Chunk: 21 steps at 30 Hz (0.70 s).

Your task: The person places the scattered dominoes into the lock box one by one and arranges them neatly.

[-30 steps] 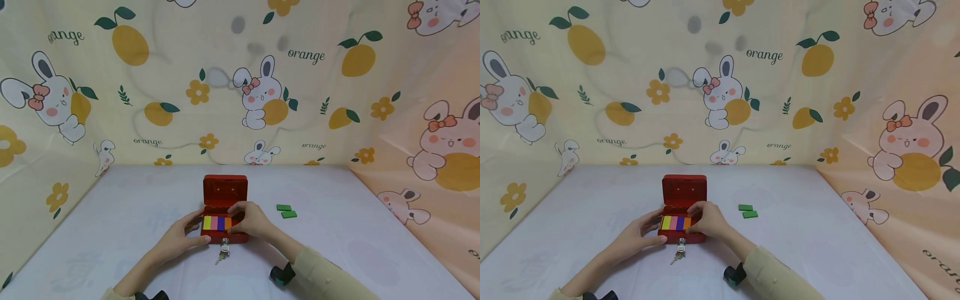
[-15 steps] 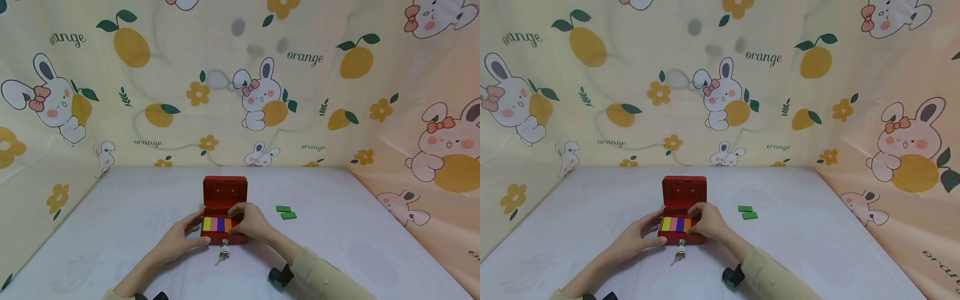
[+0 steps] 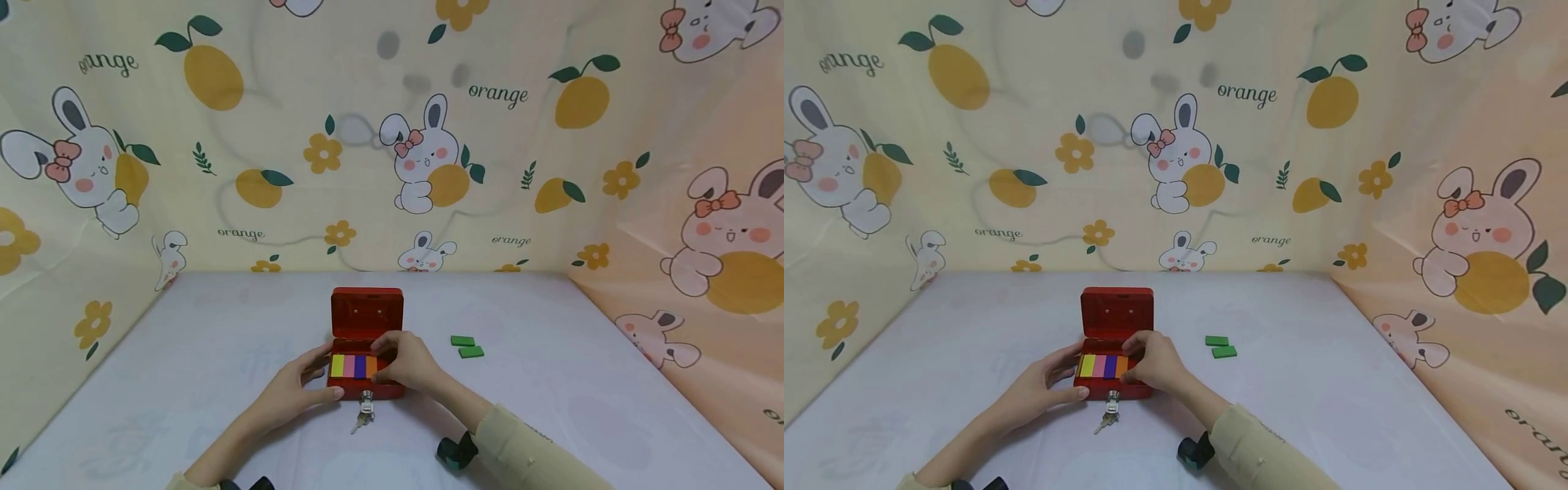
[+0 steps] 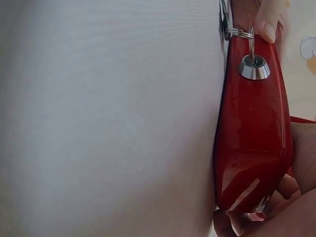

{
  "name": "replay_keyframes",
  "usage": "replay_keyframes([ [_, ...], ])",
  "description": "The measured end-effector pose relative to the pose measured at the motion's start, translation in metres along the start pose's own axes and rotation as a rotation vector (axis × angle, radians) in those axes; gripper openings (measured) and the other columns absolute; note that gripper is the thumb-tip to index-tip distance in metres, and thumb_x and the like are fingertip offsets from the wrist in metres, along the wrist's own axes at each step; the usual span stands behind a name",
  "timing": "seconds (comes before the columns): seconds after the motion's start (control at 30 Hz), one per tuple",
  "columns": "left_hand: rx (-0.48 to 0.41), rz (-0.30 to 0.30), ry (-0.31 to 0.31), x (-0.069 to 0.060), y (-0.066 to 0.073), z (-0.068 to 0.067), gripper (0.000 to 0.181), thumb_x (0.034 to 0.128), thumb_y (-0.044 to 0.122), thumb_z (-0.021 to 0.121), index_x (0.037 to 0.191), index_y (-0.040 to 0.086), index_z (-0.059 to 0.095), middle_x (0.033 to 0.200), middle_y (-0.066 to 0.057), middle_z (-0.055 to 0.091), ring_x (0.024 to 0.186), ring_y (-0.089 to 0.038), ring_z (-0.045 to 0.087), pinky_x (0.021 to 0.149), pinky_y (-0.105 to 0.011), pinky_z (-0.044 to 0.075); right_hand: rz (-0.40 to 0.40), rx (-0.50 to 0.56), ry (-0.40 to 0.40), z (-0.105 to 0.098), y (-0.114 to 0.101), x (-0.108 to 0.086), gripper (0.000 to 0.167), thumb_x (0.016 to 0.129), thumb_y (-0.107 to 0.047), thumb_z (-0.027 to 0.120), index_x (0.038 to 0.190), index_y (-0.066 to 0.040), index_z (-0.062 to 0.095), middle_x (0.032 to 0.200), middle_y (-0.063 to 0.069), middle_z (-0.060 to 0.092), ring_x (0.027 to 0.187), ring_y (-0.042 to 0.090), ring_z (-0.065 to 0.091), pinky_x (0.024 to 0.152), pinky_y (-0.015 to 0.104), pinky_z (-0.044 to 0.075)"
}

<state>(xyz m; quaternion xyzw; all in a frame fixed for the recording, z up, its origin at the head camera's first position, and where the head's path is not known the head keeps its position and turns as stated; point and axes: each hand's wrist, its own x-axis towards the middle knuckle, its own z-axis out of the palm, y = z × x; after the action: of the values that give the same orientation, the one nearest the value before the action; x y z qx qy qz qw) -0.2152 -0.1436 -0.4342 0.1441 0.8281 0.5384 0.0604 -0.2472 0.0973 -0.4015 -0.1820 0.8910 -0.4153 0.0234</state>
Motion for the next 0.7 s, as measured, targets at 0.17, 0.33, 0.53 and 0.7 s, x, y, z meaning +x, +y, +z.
replay_keyframes([
  [0.17, -0.001, -0.012, 0.003, -0.0005, 0.0000, 0.0000, 0.083, 0.0770, 0.038, 0.079, 0.148, 0.026, 0.037, 0.142, -0.002, 0.046, 0.128, -0.027, 0.046, 0.103, -0.045, 0.040, -0.006, 0.002, -0.003, -0.0006, -0.0007, 0.0000, 0.041, 0.069, -0.012, 0.087, 0.104, -0.009, 0.066, 0.096, 0.000, 0.067, 0.094, 0.018, 0.058, 0.091, 0.041, 0.049],
  [0.33, 0.003, -0.013, 0.004, 0.0000, -0.0001, 0.0003, 0.083, 0.0767, 0.040, 0.079, 0.147, 0.027, 0.037, 0.142, -0.001, 0.046, 0.128, -0.027, 0.045, 0.103, -0.045, 0.039, -0.009, 0.007, -0.004, -0.0015, -0.0008, 0.0001, 0.041, 0.069, -0.012, 0.087, 0.104, -0.008, 0.066, 0.096, 0.001, 0.067, 0.094, 0.019, 0.058, 0.091, 0.041, 0.048],
  [0.53, 0.006, -0.015, 0.002, -0.0005, -0.0005, 0.0000, 0.083, 0.0766, 0.041, 0.079, 0.147, 0.027, 0.037, 0.143, -0.002, 0.045, 0.128, -0.028, 0.045, 0.101, -0.045, 0.042, -0.013, 0.010, -0.005, -0.0017, -0.0015, -0.0006, 0.040, 0.069, -0.012, 0.087, 0.103, -0.008, 0.066, 0.096, 0.001, 0.066, 0.094, 0.020, 0.058, 0.091, 0.042, 0.049],
  [0.7, -0.003, -0.010, 0.000, -0.0015, 0.0009, 0.0000, 0.083, 0.0762, 0.039, 0.080, 0.147, 0.027, 0.037, 0.142, -0.004, 0.046, 0.127, -0.030, 0.046, 0.099, -0.045, 0.044, -0.010, 0.008, 0.000, -0.0015, -0.0014, -0.0011, 0.039, 0.069, -0.012, 0.087, 0.102, -0.008, 0.066, 0.096, 0.001, 0.067, 0.095, 0.020, 0.058, 0.091, 0.042, 0.049],
])
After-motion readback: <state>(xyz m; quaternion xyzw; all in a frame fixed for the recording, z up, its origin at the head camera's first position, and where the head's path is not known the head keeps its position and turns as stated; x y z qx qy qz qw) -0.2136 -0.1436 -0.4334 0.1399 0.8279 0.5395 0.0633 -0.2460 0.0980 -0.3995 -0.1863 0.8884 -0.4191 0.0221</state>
